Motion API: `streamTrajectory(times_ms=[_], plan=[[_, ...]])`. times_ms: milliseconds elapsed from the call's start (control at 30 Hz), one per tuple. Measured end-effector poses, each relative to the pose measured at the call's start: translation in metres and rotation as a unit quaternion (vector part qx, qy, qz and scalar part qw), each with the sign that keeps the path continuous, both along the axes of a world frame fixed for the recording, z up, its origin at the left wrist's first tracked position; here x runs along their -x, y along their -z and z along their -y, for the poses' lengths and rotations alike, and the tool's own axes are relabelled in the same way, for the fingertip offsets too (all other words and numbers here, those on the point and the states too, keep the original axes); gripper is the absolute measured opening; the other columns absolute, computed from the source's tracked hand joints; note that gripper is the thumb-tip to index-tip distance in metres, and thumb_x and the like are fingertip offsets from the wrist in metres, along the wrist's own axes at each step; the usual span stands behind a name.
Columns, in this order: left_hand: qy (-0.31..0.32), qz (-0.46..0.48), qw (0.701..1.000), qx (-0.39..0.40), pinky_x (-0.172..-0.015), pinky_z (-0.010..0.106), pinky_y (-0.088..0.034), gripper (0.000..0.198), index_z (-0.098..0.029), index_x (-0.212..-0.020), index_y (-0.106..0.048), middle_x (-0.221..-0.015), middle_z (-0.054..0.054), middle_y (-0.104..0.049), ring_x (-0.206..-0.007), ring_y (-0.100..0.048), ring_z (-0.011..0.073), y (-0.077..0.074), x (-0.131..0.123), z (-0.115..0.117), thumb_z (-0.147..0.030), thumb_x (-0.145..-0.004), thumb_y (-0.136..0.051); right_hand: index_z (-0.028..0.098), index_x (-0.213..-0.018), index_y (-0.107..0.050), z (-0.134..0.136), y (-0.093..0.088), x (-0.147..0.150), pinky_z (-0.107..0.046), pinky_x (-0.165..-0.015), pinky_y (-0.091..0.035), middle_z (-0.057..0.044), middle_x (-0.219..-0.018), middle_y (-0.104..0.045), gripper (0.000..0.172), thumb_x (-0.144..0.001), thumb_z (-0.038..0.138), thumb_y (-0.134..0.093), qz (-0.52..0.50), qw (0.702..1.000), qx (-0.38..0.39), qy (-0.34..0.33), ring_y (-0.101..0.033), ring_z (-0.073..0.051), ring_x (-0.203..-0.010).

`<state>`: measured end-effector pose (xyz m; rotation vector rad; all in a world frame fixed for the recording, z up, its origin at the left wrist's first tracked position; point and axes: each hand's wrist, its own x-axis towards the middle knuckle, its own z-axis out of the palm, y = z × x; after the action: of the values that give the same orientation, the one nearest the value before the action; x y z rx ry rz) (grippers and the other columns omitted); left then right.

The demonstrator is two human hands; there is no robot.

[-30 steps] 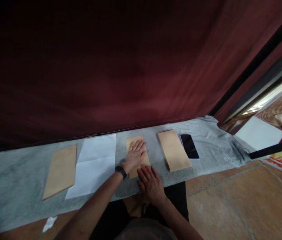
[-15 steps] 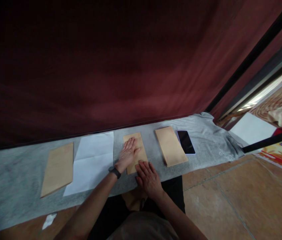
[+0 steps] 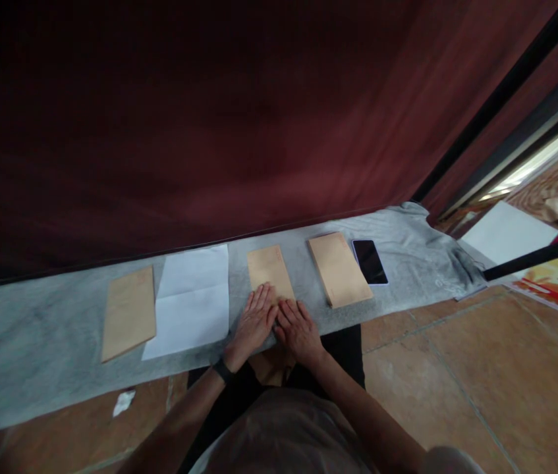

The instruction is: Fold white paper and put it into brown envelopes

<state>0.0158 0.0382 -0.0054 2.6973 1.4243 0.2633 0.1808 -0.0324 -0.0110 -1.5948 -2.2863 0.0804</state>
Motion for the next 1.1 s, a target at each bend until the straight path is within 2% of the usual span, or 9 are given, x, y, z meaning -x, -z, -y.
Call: streamTrajectory(times_ms=[167,333,433,700,833,967,1100], plan=[[0.046,-0.004,0.999,-0.02,-0.126,0.046,-0.027,0.062,-0.009,-0.158,-0.029,-0.164,0.014,-0.032,-0.155,-0.024,0.0247,-0.005,0.016,0.035,-0.041,-0.106,-0.033,0.017,-0.158,-0.034,-0.001,-0.002,-0.005,-0.047,-0.125,-0.026,-0.009,-0.162,-0.039,0.056,-0.105,0.032,-0.042,0.003,1.0,0.021,-0.02,-0.034,-0.024,-0.15],[0.089,-0.024,0.995,-0.027,-0.125,0.048,-0.029,0.066,-0.012,-0.156,-0.036,-0.164,0.015,-0.033,-0.154,-0.025,0.0282,-0.009,0.029,0.048,-0.049,-0.102,-0.044,0.018,-0.153,-0.043,-0.011,-0.006,-0.012,-0.048,-0.123,-0.028,-0.01,-0.16,-0.042,0.049,-0.106,0.029,-0.036,0.0,0.999,0.04,-0.036,-0.037,-0.023,-0.149],[0.087,-0.028,0.996,-0.021,-0.125,0.049,-0.029,0.066,-0.012,-0.154,-0.039,-0.164,0.016,-0.034,-0.154,-0.026,0.0292,-0.011,0.029,0.049,-0.051,-0.101,-0.047,0.019,-0.151,-0.047,-0.029,-0.007,-0.012,-0.049,-0.123,-0.026,-0.01,-0.16,-0.042,0.047,-0.107,0.032,-0.035,0.003,0.998,0.044,-0.033,-0.038,-0.024,-0.148],[0.083,-0.032,0.996,-0.007,-0.125,0.049,-0.028,0.069,-0.018,-0.158,-0.033,-0.166,0.014,-0.028,-0.155,-0.023,0.0292,-0.011,0.027,0.048,-0.05,-0.099,-0.051,0.019,-0.155,-0.039,-0.103,-0.005,-0.007,-0.048,-0.124,-0.02,-0.009,-0.16,-0.04,0.051,-0.107,0.033,-0.03,0.025,0.999,0.036,0.014,-0.038,-0.023,-0.148],[0.079,-0.025,0.997,-0.005,-0.125,0.05,-0.027,0.068,-0.018,-0.157,-0.034,-0.166,0.014,-0.028,-0.155,-0.023,0.0288,-0.009,0.027,0.049,-0.053,-0.1,-0.048,0.017,-0.156,-0.038,-0.121,-0.006,-0.004,-0.049,-0.124,-0.02,-0.011,-0.16,-0.041,0.053,-0.108,0.036,-0.029,0.026,0.999,0.024,0.038,-0.037,-0.024,-0.149],[0.078,-0.033,0.996,-0.007,-0.126,0.049,-0.026,0.071,-0.015,-0.156,-0.035,-0.166,0.016,-0.028,-0.155,-0.022,0.0296,-0.01,0.026,0.049,-0.053,-0.099,-0.05,0.013,-0.155,-0.038,-0.11,-0.005,-0.001,-0.05,-0.123,-0.02,-0.013,-0.16,-0.04,0.053,-0.108,0.035,-0.029,0.023,0.998,0.017,0.053,-0.037,-0.026,-0.148],[0.083,-0.037,0.996,-0.008,-0.126,0.048,-0.025,0.072,-0.012,-0.155,-0.036,-0.166,0.018,-0.027,-0.155,-0.021,0.0301,-0.009,0.026,0.05,-0.054,-0.099,-0.049,0.014,-0.158,-0.034,-0.063,0.001,0.0,-0.048,-0.124,-0.019,-0.012,-0.161,-0.039,0.055,-0.107,0.036,-0.032,0.024,0.999,0.018,0.034,-0.035,-0.024,-0.15]])
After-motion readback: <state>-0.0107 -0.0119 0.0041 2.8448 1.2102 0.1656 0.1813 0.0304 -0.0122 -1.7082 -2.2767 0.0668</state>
